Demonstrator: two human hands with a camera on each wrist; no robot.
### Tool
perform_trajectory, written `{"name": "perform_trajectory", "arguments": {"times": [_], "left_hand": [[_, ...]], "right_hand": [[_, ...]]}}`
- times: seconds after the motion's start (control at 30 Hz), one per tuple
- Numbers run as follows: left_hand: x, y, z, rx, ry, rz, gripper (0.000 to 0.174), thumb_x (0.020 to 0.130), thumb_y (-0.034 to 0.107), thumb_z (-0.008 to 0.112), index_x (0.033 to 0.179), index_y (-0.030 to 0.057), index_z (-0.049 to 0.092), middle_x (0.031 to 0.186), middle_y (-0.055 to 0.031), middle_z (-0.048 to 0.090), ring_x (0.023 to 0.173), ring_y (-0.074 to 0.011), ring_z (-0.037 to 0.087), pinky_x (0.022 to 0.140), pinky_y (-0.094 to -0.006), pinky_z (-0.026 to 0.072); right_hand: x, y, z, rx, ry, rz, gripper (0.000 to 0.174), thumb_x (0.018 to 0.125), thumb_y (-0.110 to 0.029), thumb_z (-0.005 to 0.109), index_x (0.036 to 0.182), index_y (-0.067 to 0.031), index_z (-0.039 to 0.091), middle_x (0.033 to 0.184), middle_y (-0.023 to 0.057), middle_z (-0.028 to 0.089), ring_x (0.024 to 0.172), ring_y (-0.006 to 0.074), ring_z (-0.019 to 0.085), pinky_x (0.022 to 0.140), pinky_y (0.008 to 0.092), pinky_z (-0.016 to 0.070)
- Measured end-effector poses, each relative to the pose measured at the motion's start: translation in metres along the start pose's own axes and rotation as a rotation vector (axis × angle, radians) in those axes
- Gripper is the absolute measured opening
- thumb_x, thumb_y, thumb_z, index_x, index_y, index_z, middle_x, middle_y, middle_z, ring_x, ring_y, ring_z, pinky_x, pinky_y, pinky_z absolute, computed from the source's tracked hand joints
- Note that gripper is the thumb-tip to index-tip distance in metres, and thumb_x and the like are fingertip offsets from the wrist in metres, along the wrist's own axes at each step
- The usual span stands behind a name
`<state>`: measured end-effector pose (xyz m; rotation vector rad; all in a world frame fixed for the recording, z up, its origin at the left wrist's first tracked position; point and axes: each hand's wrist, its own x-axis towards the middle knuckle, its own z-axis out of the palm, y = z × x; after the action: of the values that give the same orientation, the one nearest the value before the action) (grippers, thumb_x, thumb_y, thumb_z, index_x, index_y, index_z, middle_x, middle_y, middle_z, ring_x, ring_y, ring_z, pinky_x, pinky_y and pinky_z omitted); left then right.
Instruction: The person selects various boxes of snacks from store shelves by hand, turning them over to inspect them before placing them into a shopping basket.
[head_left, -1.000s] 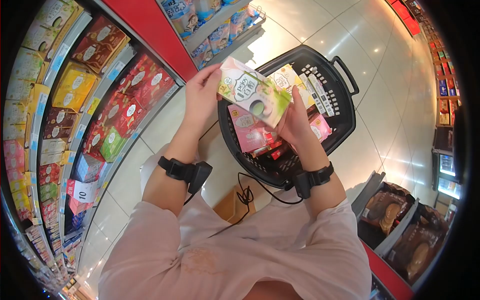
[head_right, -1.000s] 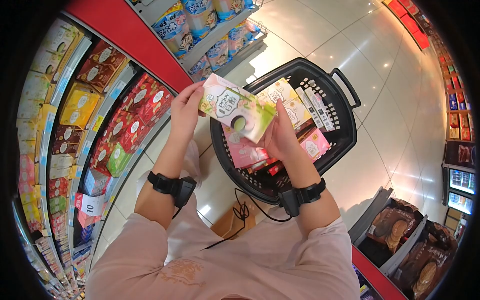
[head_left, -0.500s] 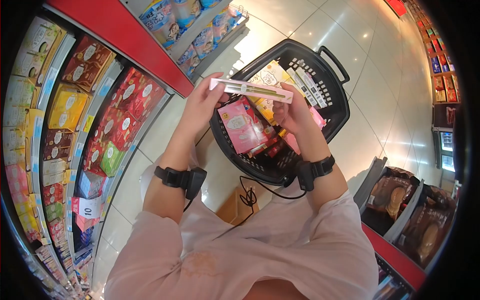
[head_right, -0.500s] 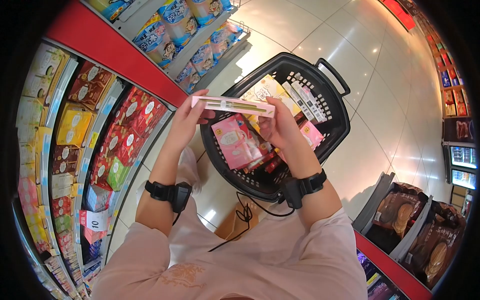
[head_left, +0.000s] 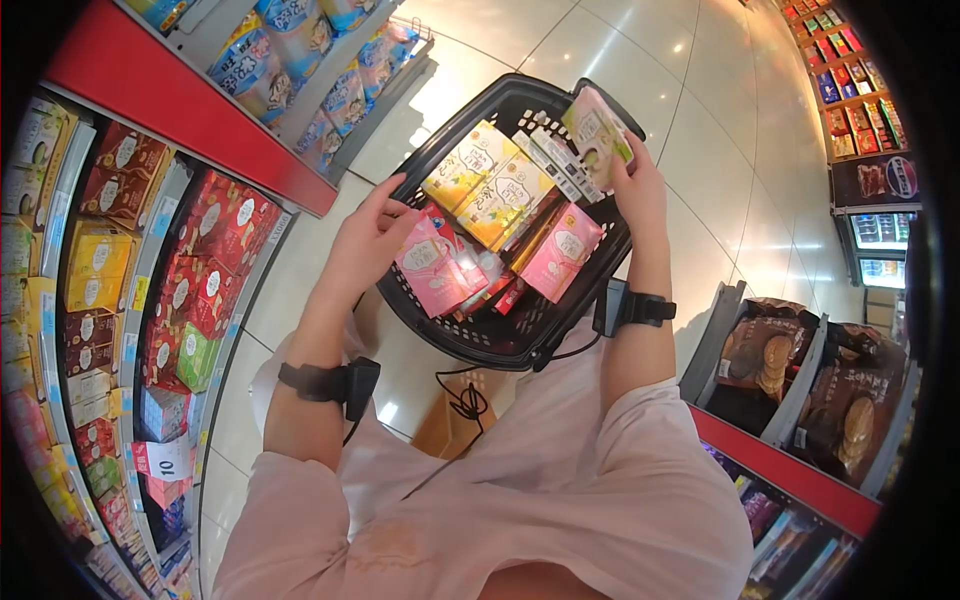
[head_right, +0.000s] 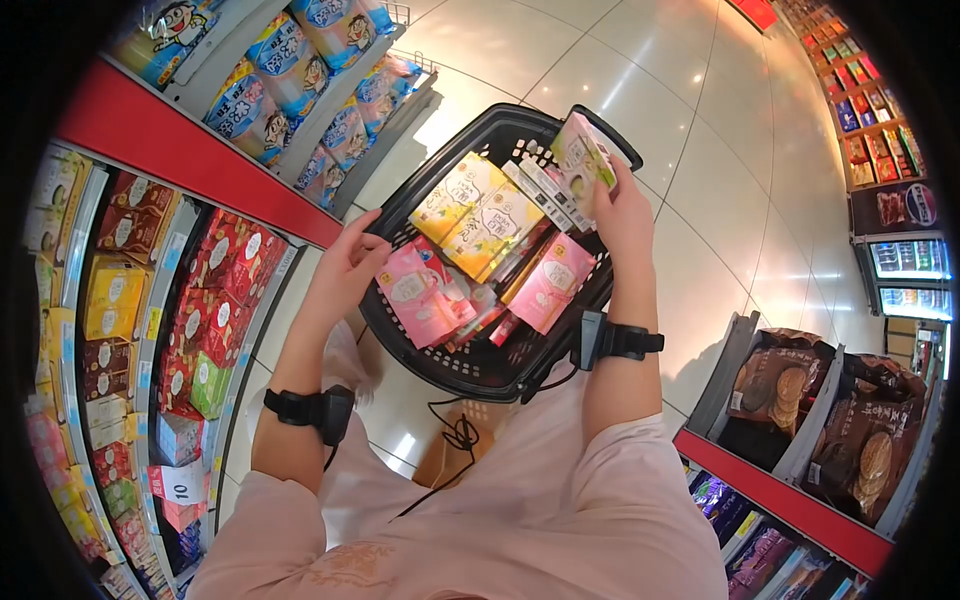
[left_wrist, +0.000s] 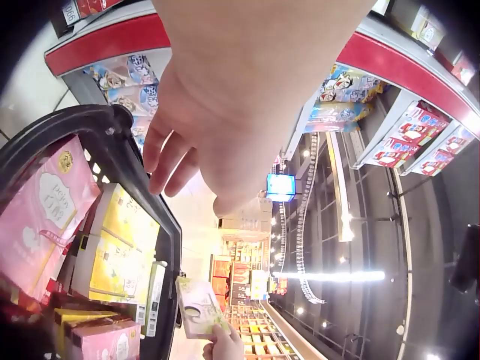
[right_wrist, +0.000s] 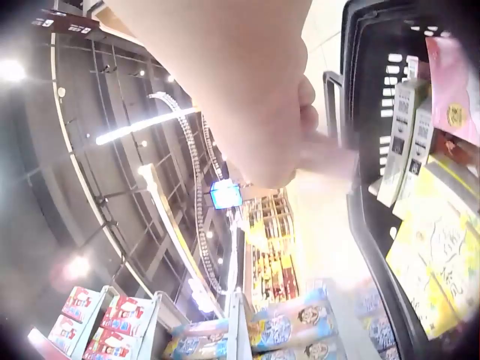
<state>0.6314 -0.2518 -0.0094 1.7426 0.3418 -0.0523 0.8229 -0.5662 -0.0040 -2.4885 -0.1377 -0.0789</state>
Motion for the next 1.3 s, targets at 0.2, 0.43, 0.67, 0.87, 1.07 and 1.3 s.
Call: {"name": "perform_trajectory", "arguments": {"times": [0.2,0.43,0.67,0.87,1.07,1.3], "left_hand": [[-0.004,0.004,0.005,0.125,-0.019,0.040,0.053,0.089,0.019,0.065,0.136,0.0036,0.045,0.097,-0.0104,0.066,0.082,-0.0170,0.064,0.072,-0.0299,0.0521],[-0.008,0.007,-0.001,0.256,-0.076,0.027,0.052,0.090,0.024,0.064,0.135,0.0027,0.047,0.098,-0.0123,0.066,0.084,-0.0204,0.065,0.075,-0.0314,0.0524],[-0.010,0.001,-0.006,0.295,-0.083,0.030,0.048,0.089,0.018,0.064,0.133,0.0032,0.049,0.093,-0.0061,0.064,0.080,-0.0122,0.061,0.071,-0.0262,0.0500],[-0.011,0.004,-0.009,0.366,-0.112,0.001,0.046,0.089,0.018,0.064,0.130,0.0036,0.052,0.094,-0.0066,0.065,0.081,-0.0137,0.062,0.074,-0.0267,0.0500],[-0.012,-0.018,-0.015,0.435,-0.138,-0.005,0.047,0.088,0.026,0.065,0.127,0.0031,0.055,0.096,-0.0128,0.068,0.083,-0.0219,0.066,0.076,-0.0318,0.0519],[-0.045,-0.013,-0.026,0.694,-0.257,-0.101,0.049,0.088,0.035,0.065,0.127,0.0057,0.056,0.095,-0.0083,0.066,0.083,-0.0191,0.062,0.076,-0.0324,0.0493]], "right_hand": [[0.010,0.038,0.023,-0.189,-0.043,-0.008,0.037,0.088,-0.012,0.050,0.124,-0.0074,0.053,0.102,0.0252,0.065,0.096,0.0407,0.063,0.082,0.0477,0.0495],[0.014,0.043,0.032,-0.119,-0.084,0.055,0.030,0.086,-0.008,0.048,0.115,-0.0046,0.053,0.105,0.0268,0.064,0.101,0.0428,0.061,0.085,0.0470,0.0481],[0.013,0.058,0.044,-0.332,-0.201,0.077,0.035,0.081,-0.012,0.054,0.114,-0.0007,0.058,0.106,0.0269,0.064,0.102,0.0409,0.062,0.090,0.0456,0.0482],[-0.018,-0.025,0.033,-0.341,-0.316,-0.028,0.031,0.083,-0.016,0.052,0.110,-0.0035,0.063,0.106,0.0225,0.066,0.100,0.0378,0.063,0.085,0.0468,0.0510],[-0.127,-0.105,0.071,-0.269,-0.845,-0.406,0.024,0.083,-0.017,0.053,0.100,-0.0076,0.068,0.104,0.0177,0.067,0.096,0.0329,0.066,0.081,0.0447,0.0525],[-0.188,-0.107,0.098,-0.265,-1.058,-0.853,0.027,0.079,-0.020,0.058,0.099,-0.0037,0.064,0.092,0.0190,0.065,0.086,0.0359,0.066,0.075,0.0469,0.0537]]}}
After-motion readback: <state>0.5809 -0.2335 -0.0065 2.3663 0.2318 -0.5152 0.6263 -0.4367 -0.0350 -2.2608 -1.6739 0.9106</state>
